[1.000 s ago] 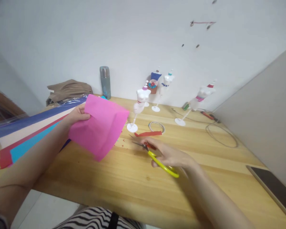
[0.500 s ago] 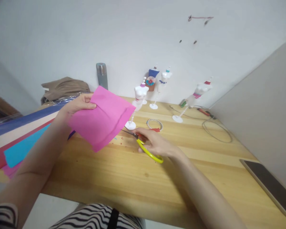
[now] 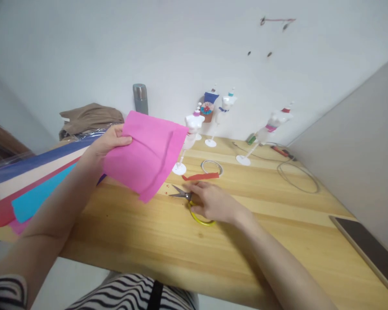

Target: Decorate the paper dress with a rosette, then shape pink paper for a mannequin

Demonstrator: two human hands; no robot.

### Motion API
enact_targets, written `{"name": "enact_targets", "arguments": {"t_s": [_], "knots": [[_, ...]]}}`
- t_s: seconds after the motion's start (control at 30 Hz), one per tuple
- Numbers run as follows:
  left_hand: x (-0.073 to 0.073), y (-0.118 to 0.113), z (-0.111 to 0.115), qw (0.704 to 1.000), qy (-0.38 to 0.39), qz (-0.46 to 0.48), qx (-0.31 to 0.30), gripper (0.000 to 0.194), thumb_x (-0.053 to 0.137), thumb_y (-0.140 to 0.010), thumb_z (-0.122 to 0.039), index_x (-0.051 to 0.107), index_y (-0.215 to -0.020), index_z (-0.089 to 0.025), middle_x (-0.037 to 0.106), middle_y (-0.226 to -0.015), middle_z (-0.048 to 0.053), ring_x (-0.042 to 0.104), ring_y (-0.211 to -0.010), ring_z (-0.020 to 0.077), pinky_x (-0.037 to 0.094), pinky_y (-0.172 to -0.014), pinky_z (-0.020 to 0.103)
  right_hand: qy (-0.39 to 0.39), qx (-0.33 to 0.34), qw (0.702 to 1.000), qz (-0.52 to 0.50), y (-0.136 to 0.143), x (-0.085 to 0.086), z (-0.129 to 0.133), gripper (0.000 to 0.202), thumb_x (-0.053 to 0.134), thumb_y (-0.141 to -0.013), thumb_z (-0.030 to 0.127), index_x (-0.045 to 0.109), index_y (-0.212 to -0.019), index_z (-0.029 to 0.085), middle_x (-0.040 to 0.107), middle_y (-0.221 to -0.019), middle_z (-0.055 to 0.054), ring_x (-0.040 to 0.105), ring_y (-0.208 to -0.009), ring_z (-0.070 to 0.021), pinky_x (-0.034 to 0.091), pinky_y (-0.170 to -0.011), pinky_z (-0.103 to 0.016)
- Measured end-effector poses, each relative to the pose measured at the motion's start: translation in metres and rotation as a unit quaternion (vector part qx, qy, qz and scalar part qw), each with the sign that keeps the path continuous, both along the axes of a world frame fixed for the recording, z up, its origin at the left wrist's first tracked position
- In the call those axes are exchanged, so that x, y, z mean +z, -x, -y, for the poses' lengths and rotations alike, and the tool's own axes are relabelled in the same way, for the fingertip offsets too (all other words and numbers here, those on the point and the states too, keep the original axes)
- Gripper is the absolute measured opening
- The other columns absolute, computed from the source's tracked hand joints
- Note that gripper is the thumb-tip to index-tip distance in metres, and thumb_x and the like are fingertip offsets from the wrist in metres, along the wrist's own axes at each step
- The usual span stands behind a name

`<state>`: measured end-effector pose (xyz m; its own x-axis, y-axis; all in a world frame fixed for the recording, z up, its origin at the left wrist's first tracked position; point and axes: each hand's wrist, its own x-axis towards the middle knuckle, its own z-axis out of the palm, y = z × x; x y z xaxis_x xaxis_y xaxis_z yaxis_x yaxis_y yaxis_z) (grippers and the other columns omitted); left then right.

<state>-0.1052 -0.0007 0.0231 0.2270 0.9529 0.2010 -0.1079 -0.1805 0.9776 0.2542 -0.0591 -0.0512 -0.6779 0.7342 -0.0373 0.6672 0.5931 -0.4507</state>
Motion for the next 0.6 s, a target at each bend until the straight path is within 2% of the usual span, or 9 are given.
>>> {"name": "enact_targets", "arguments": {"t_s": [0.07, 0.13, 0.2, 0.27, 0.3, 0.37, 0.43, 0.5, 0.6], "knots": [[0.004, -0.010, 0.007, 1.000, -0.010, -0.008, -0.006, 0.055, 0.096, -0.059, -0.039, 0.081, -0.104, -0.012, 0.083, -0.099, 0.012, 0.079, -0.092, 0.0305, 0.063, -0.081, 0.036, 0.043, -0.081, 0.993, -0.072, 0.013, 0.012, 0.008, 0.069, 0.068, -0.092, 0.044, 0.057, -0.153, 0.016, 0.070, -0.134, -0.022, 0.071, -0.116, -0.0366, 0.059, -0.098, -0.057], [0.011, -0.020, 0.017, 0.999, -0.019, -0.027, -0.015, 0.050, 0.096, -0.061, -0.037, 0.082, -0.100, -0.011, 0.082, -0.096, 0.012, 0.079, -0.089, 0.0302, 0.063, -0.078, 0.036, 0.078, -0.120, 0.961, -0.236, 0.031, 0.024, 0.014, 0.081, 0.068, -0.091, 0.056, 0.048, -0.159, 0.019, 0.066, -0.142, -0.021, 0.069, -0.120, -0.0346, 0.061, -0.095, -0.052], [0.018, -0.029, 0.028, 0.998, -0.025, -0.050, -0.018, 0.046, 0.095, -0.064, -0.036, 0.082, -0.100, -0.012, 0.082, -0.094, 0.011, 0.078, -0.092, 0.0308, 0.063, -0.079, 0.036, 0.079, -0.134, 0.919, -0.361, 0.052, 0.033, 0.015, 0.084, 0.070, -0.088, 0.058, 0.045, -0.160, 0.024, 0.064, -0.144, -0.018, 0.069, -0.119, -0.0314, 0.060, -0.096, -0.049], [0.024, -0.036, 0.038, 0.997, -0.035, -0.063, -0.019, 0.044, 0.095, -0.065, -0.033, 0.082, -0.102, -0.013, 0.082, -0.095, 0.010, 0.078, -0.095, 0.0314, 0.062, -0.082, 0.036, 0.059, -0.169, 0.880, -0.440, 0.071, 0.040, 0.010, 0.080, 0.077, -0.080, 0.052, 0.052, -0.152, 0.026, 0.065, -0.142, -0.016, 0.070, -0.113, -0.0290, 0.061, -0.090, -0.044], [0.025, -0.038, 0.042, 0.997, -0.040, -0.065, -0.020, 0.043, 0.095, -0.066, -0.032, 0.083, -0.103, -0.014, 0.082, -0.095, 0.010, 0.078, -0.096, 0.0310, 0.062, -0.083, 0.036, 0.051, -0.185, 0.863, -0.467, 0.077, 0.042, 0.006, 0.075, 0.079, -0.077, 0.047, 0.057, -0.145, 0.025, 0.067, -0.138, -0.015, 0.070, -0.111, -0.0281, 0.061, -0.088, -0.042], [0.027, -0.039, 0.046, 0.996, -0.047, -0.067, -0.023, 0.040, 0.094, -0.067, -0.031, 0.083, -0.101, -0.015, 0.082, -0.093, 0.009, 0.078, -0.092, 0.0286, 0.062, -0.080, 0.034, 0.036, -0.220, 0.834, -0.505, 0.084, 0.045, -0.004, 0.051, 0.075, -0.074, 0.039, 0.067, -0.122, 0.023, 0.075, -0.115, -0.011, 0.071, -0.096, -0.0252, 0.060, -0.080, -0.039], [0.027, -0.036, 0.045, 0.997, -0.045, -0.065, -0.026, 0.036, 0.093, -0.069, -0.031, 0.084, -0.100, -0.014, 0.082, -0.089, 0.008, 0.077, -0.085, 0.0256, 0.061, -0.075, 0.032, 0.024, -0.249, 0.812, -0.527, 0.082, 0.044, -0.013, 0.030, 0.070, -0.070, 0.033, 0.069, -0.098, 0.022, 0.076, -0.092, -0.006, 0.068, -0.081, -0.0221, 0.057, -0.073, -0.036], [0.025, -0.031, 0.041, 0.997, -0.040, -0.061, -0.027, 0.036, 0.091, -0.070, -0.031, 0.084, -0.101, -0.014, 0.081, -0.088, 0.007, 0.077, -0.081, 0.0243, 0.061, -0.073, 0.030, 0.018, -0.270, 0.794, -0.545, 0.077, 0.042, -0.019, 0.019, 0.067, -0.066, 0.030, 0.068, -0.084, 0.023, 0.073, -0.078, -0.003, 0.065, -0.071, -0.0194, 0.055, -0.068, -0.034], [0.022, -0.029, 0.035, 0.998, -0.033, -0.055, -0.021, 0.039, 0.092, -0.069, -0.030, 0.083, -0.103, -0.013, 0.081, -0.088, 0.007, 0.077, -0.081, 0.0242, 0.060, -0.073, 0.030, 0.017, -0.290, 0.768, -0.570, 0.070, 0.039, -0.025, 0.016, 0.070, -0.063, 0.033, 0.070, -0.075, 0.022, 0.071, -0.067, 0.000, 0.060, -0.062, -0.0164, 0.052, -0.062, -0.032]]}}
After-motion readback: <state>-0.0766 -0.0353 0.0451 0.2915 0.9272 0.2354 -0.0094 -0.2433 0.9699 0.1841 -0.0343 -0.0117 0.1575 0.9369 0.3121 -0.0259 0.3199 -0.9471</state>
